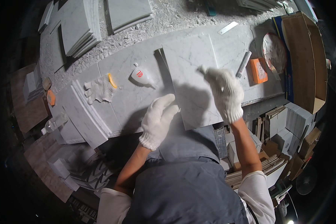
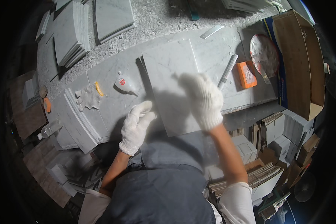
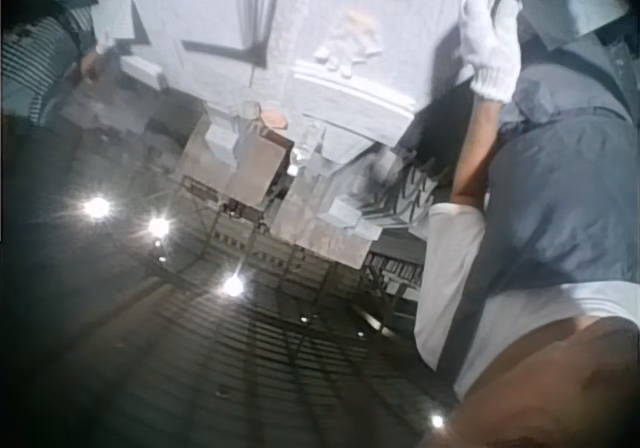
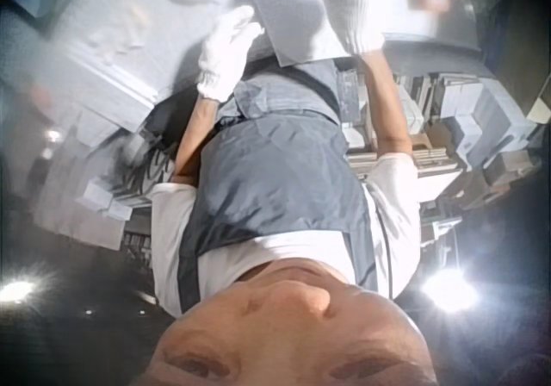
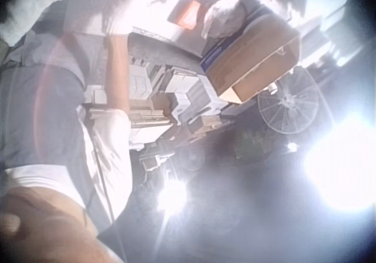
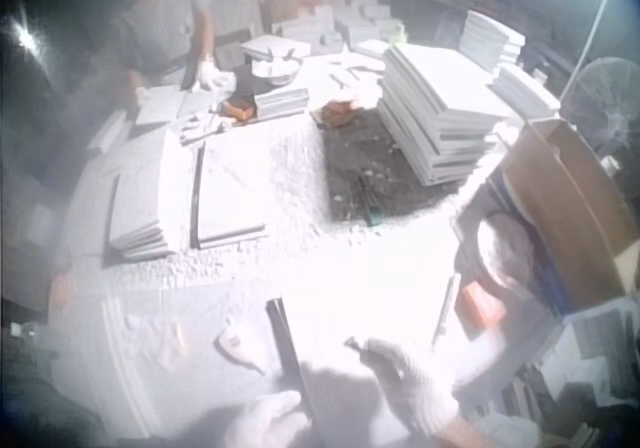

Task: The person repeatedly picks up white stone tiles, wipes their surfaces with gloved hands, and uses a metal scraper to remove residue from edges and faces. The person stacks finished tiles on the workbench and continues the cycle with new tiles.

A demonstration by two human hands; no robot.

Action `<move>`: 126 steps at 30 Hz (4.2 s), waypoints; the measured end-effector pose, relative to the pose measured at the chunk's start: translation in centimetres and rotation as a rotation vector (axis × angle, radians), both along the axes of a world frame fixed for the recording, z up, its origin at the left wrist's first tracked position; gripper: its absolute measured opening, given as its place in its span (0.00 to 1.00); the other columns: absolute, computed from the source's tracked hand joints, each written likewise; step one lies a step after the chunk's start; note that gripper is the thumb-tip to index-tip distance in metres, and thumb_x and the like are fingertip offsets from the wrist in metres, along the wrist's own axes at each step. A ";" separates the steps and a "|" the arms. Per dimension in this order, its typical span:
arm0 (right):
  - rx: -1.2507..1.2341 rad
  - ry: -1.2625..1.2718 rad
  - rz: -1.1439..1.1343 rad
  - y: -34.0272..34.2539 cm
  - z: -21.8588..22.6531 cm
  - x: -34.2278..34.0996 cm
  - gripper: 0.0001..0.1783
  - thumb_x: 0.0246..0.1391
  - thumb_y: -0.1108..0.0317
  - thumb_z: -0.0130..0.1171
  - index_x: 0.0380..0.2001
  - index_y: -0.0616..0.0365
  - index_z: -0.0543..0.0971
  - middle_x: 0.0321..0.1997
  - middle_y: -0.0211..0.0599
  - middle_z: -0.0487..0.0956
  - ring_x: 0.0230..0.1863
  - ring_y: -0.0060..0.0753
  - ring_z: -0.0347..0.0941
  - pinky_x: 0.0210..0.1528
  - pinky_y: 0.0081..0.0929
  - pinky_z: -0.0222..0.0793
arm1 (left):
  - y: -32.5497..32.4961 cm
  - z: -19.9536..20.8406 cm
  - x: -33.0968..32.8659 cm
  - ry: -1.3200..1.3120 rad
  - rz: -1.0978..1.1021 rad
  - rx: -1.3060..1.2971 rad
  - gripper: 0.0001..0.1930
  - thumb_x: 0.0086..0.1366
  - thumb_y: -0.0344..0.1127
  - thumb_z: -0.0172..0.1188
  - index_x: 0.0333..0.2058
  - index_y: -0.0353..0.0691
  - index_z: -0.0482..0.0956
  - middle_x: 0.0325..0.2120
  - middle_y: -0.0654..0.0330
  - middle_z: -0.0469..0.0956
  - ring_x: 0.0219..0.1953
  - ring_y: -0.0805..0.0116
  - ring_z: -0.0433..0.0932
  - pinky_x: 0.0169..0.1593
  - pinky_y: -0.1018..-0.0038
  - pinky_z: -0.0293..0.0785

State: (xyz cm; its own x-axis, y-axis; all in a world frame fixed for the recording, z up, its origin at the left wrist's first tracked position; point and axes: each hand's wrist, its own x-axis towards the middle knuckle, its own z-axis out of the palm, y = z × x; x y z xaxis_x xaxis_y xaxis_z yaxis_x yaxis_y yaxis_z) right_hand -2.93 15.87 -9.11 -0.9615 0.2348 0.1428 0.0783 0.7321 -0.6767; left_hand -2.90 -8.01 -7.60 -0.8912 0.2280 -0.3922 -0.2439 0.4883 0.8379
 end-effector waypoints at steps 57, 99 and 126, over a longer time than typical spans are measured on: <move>0.226 -0.531 0.128 3.6 0.6 -2.0 0.16 0.62 0.65 0.54 0.52 0.42 0.83 0.49 0.41 0.82 0.45 0.48 0.82 0.46 0.40 0.78 | -1.2 1.2 4.0 -0.051 -0.294 -0.125 0.18 0.67 0.37 0.64 0.54 0.37 0.79 0.51 0.53 0.80 0.52 0.59 0.81 0.57 0.67 0.76; -0.226 -0.500 -0.131 0.8 1.6 11.5 0.25 0.57 0.45 0.59 0.54 0.43 0.81 0.49 0.50 0.81 0.52 0.52 0.78 0.57 0.43 0.72 | 0.6 -0.9 2.4 -0.811 -0.068 0.291 0.24 0.77 0.47 0.53 0.53 0.25 0.69 0.55 0.48 0.74 0.50 0.65 0.77 0.35 0.70 0.86; -1.147 -0.353 -0.254 -8.1 2.1 1.8 0.15 0.68 0.59 0.59 0.37 0.60 0.83 0.27 0.30 0.80 0.24 0.19 0.71 0.24 0.22 0.65 | -6.0 4.8 -1.7 0.056 0.212 0.067 0.15 0.78 0.37 0.52 0.53 0.35 0.80 0.47 0.59 0.83 0.49 0.70 0.80 0.54 0.73 0.74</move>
State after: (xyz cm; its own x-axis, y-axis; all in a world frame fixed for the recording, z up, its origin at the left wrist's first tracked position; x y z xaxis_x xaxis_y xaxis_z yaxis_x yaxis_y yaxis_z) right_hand -1.16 7.75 -7.02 -0.8141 0.2396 -0.5290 0.4414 -0.3366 -0.8318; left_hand -4.60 -14.00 -2.77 -0.9419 0.0569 -0.3311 -0.2873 0.3742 0.8817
